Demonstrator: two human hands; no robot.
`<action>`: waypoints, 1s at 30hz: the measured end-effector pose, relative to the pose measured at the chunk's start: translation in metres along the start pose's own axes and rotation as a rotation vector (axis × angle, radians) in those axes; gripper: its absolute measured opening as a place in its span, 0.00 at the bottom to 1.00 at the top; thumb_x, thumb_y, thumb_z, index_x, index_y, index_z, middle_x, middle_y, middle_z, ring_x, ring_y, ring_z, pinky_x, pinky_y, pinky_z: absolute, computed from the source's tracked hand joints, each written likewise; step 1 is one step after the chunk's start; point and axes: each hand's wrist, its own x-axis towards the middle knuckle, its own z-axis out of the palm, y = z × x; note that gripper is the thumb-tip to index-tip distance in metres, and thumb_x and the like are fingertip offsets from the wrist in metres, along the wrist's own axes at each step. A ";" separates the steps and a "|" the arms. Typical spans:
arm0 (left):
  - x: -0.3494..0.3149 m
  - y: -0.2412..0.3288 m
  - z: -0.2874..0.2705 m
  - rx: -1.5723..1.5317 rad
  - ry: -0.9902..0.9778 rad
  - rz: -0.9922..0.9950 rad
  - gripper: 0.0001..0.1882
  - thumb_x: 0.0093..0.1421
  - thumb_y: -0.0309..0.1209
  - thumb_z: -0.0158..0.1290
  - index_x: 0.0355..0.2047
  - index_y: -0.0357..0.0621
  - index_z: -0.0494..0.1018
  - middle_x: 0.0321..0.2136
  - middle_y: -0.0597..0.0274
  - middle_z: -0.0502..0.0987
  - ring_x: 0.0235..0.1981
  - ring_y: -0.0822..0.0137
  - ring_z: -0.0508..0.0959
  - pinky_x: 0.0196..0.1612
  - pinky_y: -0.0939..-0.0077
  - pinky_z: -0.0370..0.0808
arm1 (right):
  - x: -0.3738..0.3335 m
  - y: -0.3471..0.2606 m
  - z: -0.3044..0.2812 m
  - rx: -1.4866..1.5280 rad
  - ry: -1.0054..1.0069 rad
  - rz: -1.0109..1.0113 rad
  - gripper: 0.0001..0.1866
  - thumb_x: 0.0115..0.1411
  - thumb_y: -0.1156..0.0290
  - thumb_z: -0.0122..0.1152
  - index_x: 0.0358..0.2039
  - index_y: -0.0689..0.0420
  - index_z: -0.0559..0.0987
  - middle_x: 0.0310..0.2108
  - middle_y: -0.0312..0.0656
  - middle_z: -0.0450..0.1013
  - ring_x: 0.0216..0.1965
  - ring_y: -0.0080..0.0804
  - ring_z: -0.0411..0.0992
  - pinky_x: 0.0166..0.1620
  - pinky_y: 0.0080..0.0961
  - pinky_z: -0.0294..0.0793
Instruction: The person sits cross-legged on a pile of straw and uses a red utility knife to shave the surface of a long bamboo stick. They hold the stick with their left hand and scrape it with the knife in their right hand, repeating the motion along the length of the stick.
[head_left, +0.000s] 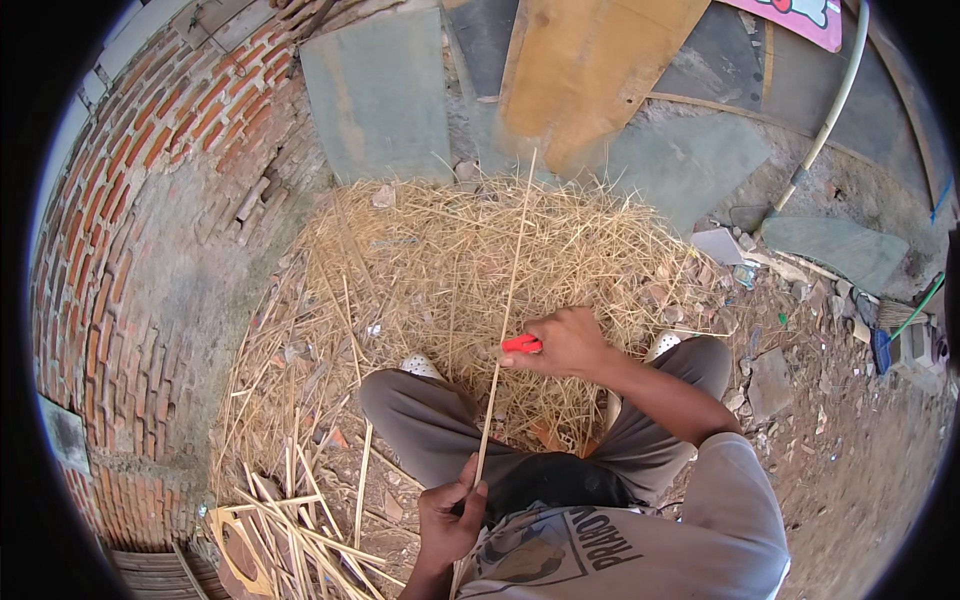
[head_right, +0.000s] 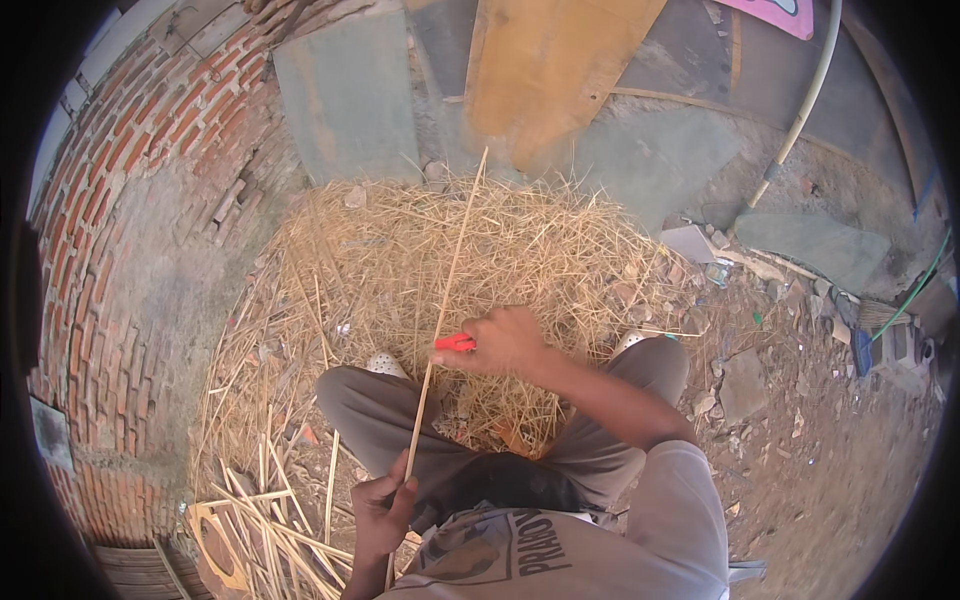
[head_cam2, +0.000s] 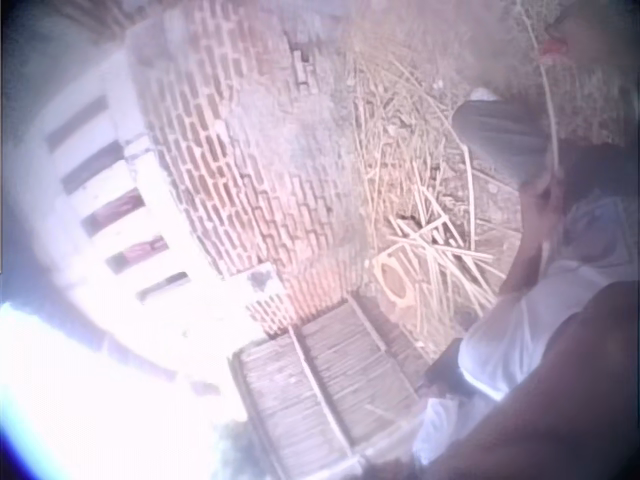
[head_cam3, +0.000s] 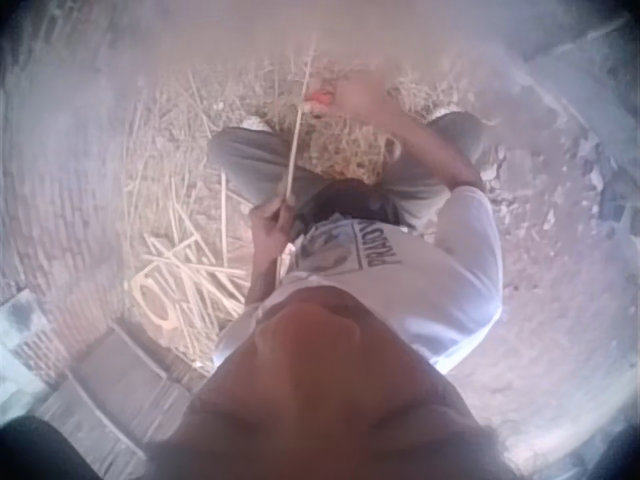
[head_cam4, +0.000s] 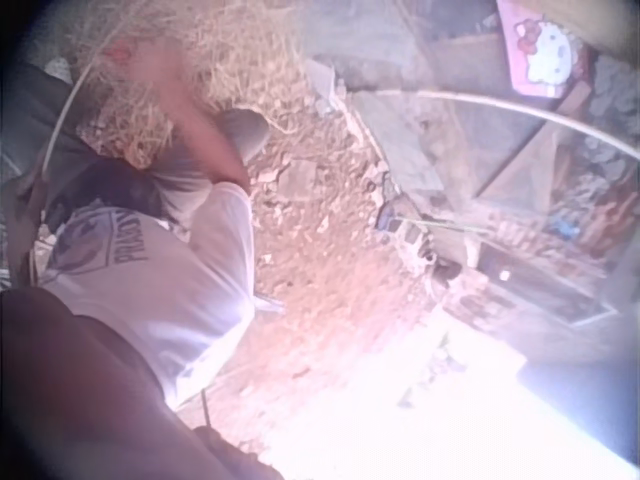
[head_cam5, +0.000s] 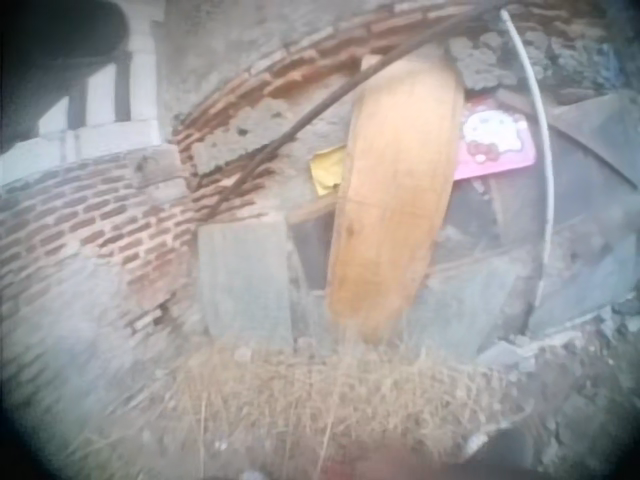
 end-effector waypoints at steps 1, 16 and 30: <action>0.001 -0.001 0.000 0.026 -0.013 0.029 0.16 0.60 0.15 0.49 0.48 0.33 0.75 0.18 0.80 0.65 0.19 0.88 0.57 0.20 0.88 0.52 | 0.003 0.005 0.000 0.009 0.041 0.018 0.38 0.52 0.26 0.48 0.14 0.52 0.78 0.08 0.39 0.67 0.10 0.33 0.68 0.16 0.33 0.64; -0.036 -0.016 -0.015 0.001 -0.291 -0.008 0.18 0.61 0.16 0.49 0.52 0.37 0.73 0.19 0.75 0.71 0.17 0.86 0.62 0.20 0.89 0.59 | 0.057 0.197 -0.041 0.024 0.143 0.896 0.50 0.52 0.21 0.35 0.24 0.63 0.81 0.21 0.55 0.76 0.32 0.50 0.77 0.40 0.44 0.74; 0.018 -0.003 -0.005 -0.431 -0.082 -0.239 0.19 0.68 0.26 0.42 0.58 0.39 0.67 0.12 0.63 0.66 0.07 0.76 0.63 0.13 0.85 0.61 | -0.001 0.000 -0.021 0.101 0.111 -0.137 0.36 0.48 0.26 0.54 0.13 0.51 0.77 0.07 0.37 0.67 0.11 0.32 0.68 0.17 0.29 0.67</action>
